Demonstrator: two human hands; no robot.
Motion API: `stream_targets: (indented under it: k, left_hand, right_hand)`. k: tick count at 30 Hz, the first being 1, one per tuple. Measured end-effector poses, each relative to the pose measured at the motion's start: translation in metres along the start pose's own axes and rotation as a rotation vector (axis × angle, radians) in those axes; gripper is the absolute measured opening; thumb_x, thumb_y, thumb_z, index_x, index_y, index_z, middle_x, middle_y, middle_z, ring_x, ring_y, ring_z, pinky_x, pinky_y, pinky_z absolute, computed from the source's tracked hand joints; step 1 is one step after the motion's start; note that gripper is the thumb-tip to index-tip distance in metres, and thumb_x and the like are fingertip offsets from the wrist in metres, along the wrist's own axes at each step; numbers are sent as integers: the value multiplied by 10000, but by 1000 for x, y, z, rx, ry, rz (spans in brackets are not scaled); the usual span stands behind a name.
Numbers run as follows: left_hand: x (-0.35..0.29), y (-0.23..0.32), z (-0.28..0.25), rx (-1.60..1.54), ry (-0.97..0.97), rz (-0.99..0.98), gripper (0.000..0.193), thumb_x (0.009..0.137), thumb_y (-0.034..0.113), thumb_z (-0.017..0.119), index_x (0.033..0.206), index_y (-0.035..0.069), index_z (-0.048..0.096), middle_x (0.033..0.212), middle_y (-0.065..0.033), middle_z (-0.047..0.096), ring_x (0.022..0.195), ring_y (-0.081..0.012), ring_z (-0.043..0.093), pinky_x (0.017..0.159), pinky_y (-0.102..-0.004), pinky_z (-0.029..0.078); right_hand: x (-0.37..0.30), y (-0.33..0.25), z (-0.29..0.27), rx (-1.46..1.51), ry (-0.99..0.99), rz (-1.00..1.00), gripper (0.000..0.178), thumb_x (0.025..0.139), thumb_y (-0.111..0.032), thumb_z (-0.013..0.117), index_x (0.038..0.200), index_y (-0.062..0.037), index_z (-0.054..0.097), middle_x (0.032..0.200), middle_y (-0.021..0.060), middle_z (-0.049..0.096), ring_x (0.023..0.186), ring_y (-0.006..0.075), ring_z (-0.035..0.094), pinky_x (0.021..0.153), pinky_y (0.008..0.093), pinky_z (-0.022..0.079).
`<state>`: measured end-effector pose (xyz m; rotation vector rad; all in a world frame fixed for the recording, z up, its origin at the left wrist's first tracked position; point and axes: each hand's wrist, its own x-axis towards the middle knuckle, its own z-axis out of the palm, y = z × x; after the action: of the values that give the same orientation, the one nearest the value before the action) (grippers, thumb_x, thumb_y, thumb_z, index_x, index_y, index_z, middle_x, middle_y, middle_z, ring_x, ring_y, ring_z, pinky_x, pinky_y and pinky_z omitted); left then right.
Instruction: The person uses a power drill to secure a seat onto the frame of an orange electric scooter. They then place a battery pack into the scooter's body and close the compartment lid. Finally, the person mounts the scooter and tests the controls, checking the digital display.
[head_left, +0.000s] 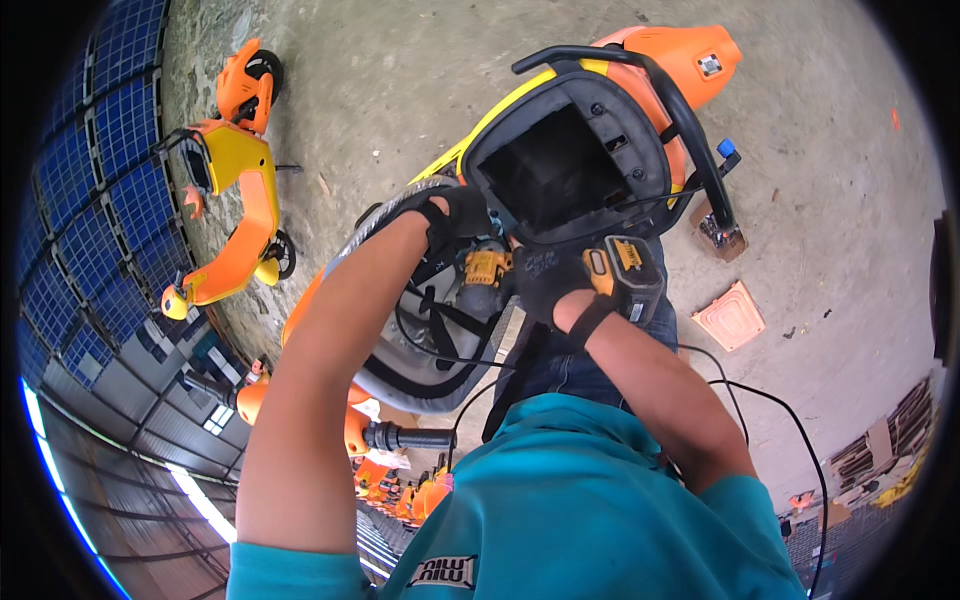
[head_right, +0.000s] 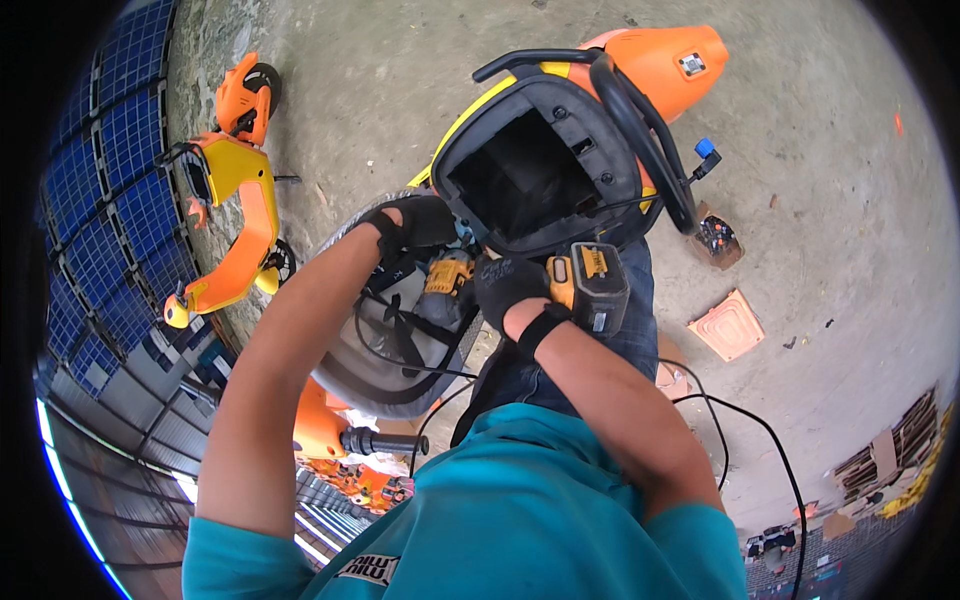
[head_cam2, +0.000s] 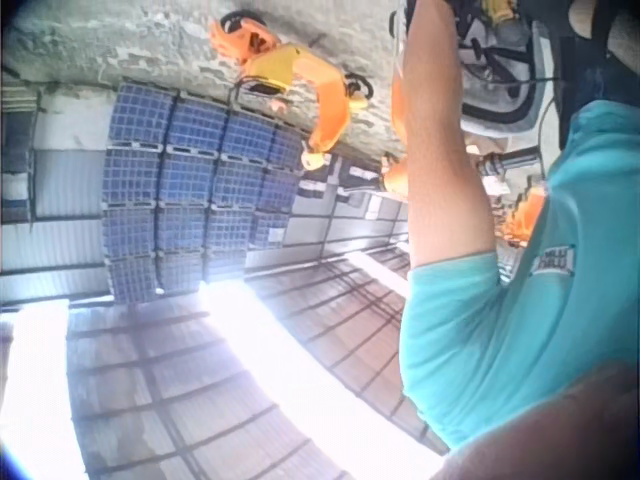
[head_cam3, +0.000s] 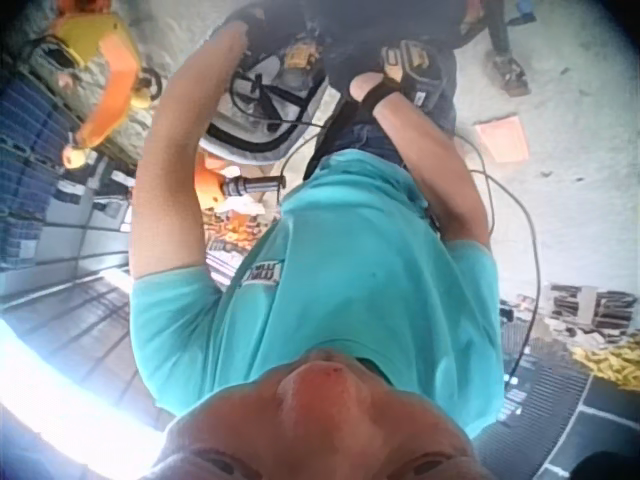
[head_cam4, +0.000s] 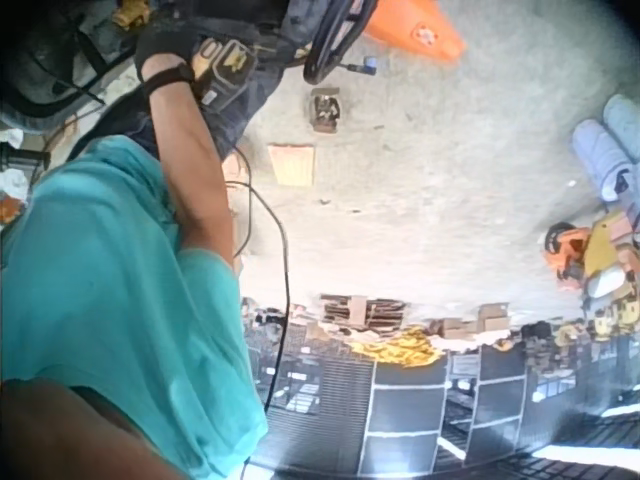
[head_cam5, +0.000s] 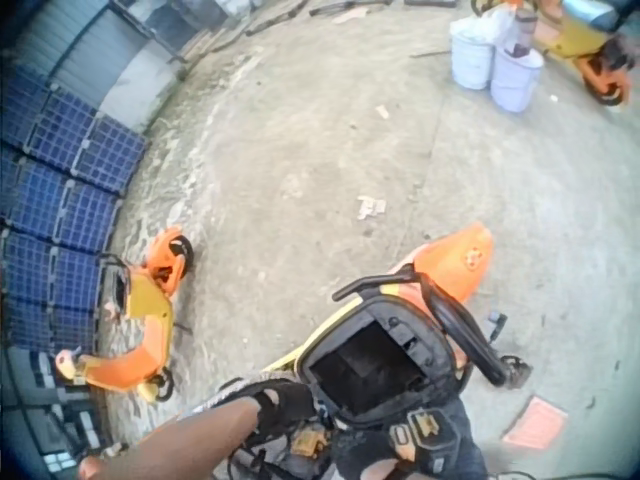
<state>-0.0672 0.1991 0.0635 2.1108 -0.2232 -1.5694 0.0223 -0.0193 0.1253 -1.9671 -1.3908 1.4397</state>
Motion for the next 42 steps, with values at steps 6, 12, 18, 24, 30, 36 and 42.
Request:
stream_targets:
  k: [6,12,18,24,30,36,42]
  left_hand:
    - [42,0,21,-54,-11,-1,281,876,232,613,1077,67,720,1063,-174,708,1003,-316,671,874,-393,535]
    - [32,9,9,-283,-255,-66,311,893,279,581,1074,76,731,1051,-171,715,971,-305,687,851,-372,540]
    - [-11,14,25,0,-7,117,259,787,227,682,958,46,753,1000,-166,715,969,-282,698,808,-365,555]
    - [-55,50,-30,108,337,155,179,786,112,694,945,33,717,897,-102,715,858,-262,719,711,-348,590]
    - [-103,133,-45,-1747,484,-326,227,968,214,605,985,-4,668,866,-51,678,778,-145,686,689,-294,588]
    - [-103,234,-42,-1653,963,-180,470,948,165,642,1344,42,420,1217,-108,588,1059,-201,630,895,-323,531]
    - [-83,310,-21,-1395,1036,255,812,838,37,744,1465,21,229,1189,-124,547,1078,-171,586,923,-336,514]
  right_hand:
    - [-4,-6,-3,-8,13,41,216,900,-156,549,1035,-42,673,857,158,725,796,301,719,685,422,565]
    - [-9,-15,-20,-81,-121,17,214,899,-168,560,1038,-67,687,853,119,725,814,283,718,689,424,559]
    - [-30,-34,-52,-292,-217,-124,235,895,-165,583,1095,-82,673,983,96,709,895,269,703,746,404,548]
    - [-60,6,-46,46,64,-133,390,848,-190,628,1224,-89,597,1028,123,672,927,310,653,801,449,491]
    - [-98,45,-45,245,287,-396,614,790,-216,724,1364,-125,525,1097,151,636,1059,322,610,921,467,469]
    - [-140,46,-47,222,397,-409,662,785,-231,733,1373,-45,492,1148,192,628,1065,382,596,959,484,453]
    - [-210,108,15,168,275,-125,582,1030,-479,411,1402,-36,470,1358,138,568,1250,282,558,1078,432,445]
